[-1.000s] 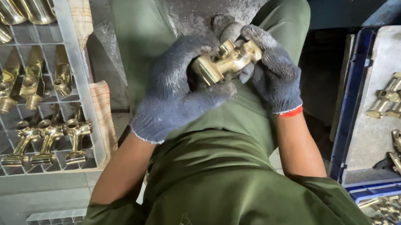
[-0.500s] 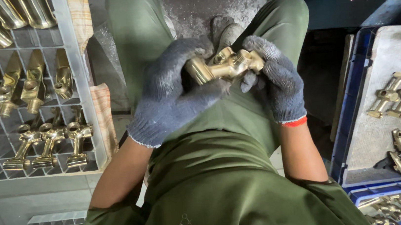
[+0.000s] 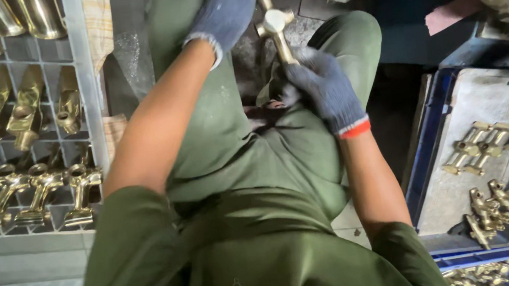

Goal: The person, wearing gloves, holds a brass faucet component against a rotating grinding wheel, turning and shifting the object to polish different sections before placing it back into a tray.

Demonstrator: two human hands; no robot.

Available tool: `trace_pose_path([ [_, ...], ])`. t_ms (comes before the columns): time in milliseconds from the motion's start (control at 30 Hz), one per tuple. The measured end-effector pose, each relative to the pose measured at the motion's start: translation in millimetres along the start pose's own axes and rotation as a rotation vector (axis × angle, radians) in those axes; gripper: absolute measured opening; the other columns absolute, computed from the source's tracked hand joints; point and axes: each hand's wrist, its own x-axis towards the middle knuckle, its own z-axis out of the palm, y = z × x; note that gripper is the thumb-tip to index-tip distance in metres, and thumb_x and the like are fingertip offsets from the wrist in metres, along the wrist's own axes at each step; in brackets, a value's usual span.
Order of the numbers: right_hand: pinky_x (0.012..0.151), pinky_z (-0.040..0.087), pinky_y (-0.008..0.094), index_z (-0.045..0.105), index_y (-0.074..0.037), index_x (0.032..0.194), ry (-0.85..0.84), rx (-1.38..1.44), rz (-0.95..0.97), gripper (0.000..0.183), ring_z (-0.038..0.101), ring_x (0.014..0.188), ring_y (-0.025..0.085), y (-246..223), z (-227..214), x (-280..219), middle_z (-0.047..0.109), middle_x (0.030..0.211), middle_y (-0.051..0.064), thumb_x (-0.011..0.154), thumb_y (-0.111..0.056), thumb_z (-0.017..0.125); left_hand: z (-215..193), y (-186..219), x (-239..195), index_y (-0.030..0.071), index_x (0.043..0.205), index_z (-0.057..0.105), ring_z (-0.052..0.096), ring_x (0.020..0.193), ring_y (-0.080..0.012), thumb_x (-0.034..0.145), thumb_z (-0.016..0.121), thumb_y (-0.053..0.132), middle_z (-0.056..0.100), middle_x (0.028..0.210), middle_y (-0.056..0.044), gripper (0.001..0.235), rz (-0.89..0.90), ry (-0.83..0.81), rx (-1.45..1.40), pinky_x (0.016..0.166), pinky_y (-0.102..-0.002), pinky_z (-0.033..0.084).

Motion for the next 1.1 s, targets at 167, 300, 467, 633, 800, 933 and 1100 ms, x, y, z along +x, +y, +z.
trace_pose_path([
  [167,0.059,0.054,0.031,0.063,0.004,0.103,0.122,0.158,0.065,0.017,0.063,0.061,0.018,4,-2,37,0.065,0.074,0.008,0.102,-0.012,0.066,62,-56,24,-0.002,0.110,0.067,0.067,0.086,-0.0302,0.108,0.052,0.018,0.069,0.100,-0.019,0.025,-0.101,-0.308,0.326,0.072,-0.041,0.054],
  [300,0.051,0.051,0.031,0.067,0.001,0.101,0.198,0.160,0.134,0.015,0.059,0.053,0.017,7,-2,52,0.062,0.067,0.007,0.097,-0.013,0.065,83,-78,30,-0.001,0.112,0.067,0.065,0.089,-0.0260,0.109,0.054,0.020,0.068,0.103,-0.017,0.025,-0.146,-0.343,0.299,0.074,-0.039,0.053],
  [467,0.052,0.050,0.030,0.065,0.004,0.096,0.182,0.184,0.104,0.024,0.057,0.054,0.017,6,-4,59,0.062,0.070,0.008,0.101,-0.019,0.064,72,-71,34,0.000,0.114,0.067,0.063,0.091,-0.0208,0.110,0.055,0.023,0.066,0.107,-0.016,0.026,-0.242,-0.362,0.227,0.075,-0.036,0.053],
  [633,0.063,0.054,0.030,0.062,0.004,0.115,0.095,0.281,0.010,0.028,0.061,0.072,0.017,5,-2,23,0.064,0.091,0.010,0.100,-0.019,0.068,-4,-1,2,0.001,0.117,0.066,0.061,0.094,-0.0156,0.111,0.057,0.026,0.064,0.111,-0.015,0.027,-0.534,-0.105,-0.321,0.077,-0.032,0.053],
  [800,0.086,0.060,0.032,0.051,0.004,0.146,0.071,0.417,-0.095,0.063,0.063,0.102,0.020,28,2,-42,0.065,0.122,0.012,0.091,-0.018,0.074,-89,104,-88,0.005,0.124,0.057,0.065,0.098,-0.0173,0.098,0.072,0.029,0.065,0.112,-0.010,0.038,-0.343,-0.093,-0.607,0.089,-0.030,0.056],
  [933,0.094,0.062,0.039,0.048,0.007,0.144,0.116,0.532,-0.130,0.074,0.064,0.121,0.028,25,3,-49,0.063,0.132,0.014,0.079,-0.011,0.077,-123,170,-97,0.004,0.134,0.052,0.072,0.117,-0.0239,0.095,0.088,0.032,0.066,0.134,-0.016,0.060,-0.029,-0.149,-0.325,0.102,-0.034,0.061],
  [1100,0.122,0.055,0.035,0.048,0.012,0.154,0.150,0.406,-0.322,0.078,0.062,0.134,0.030,28,-9,-68,0.061,0.146,0.020,0.083,-0.010,0.071,-126,187,-99,0.004,0.139,0.049,0.072,0.121,-0.0280,0.093,0.090,0.033,0.064,0.138,-0.019,0.068,0.066,-0.162,-0.220,0.104,-0.037,0.060],
])
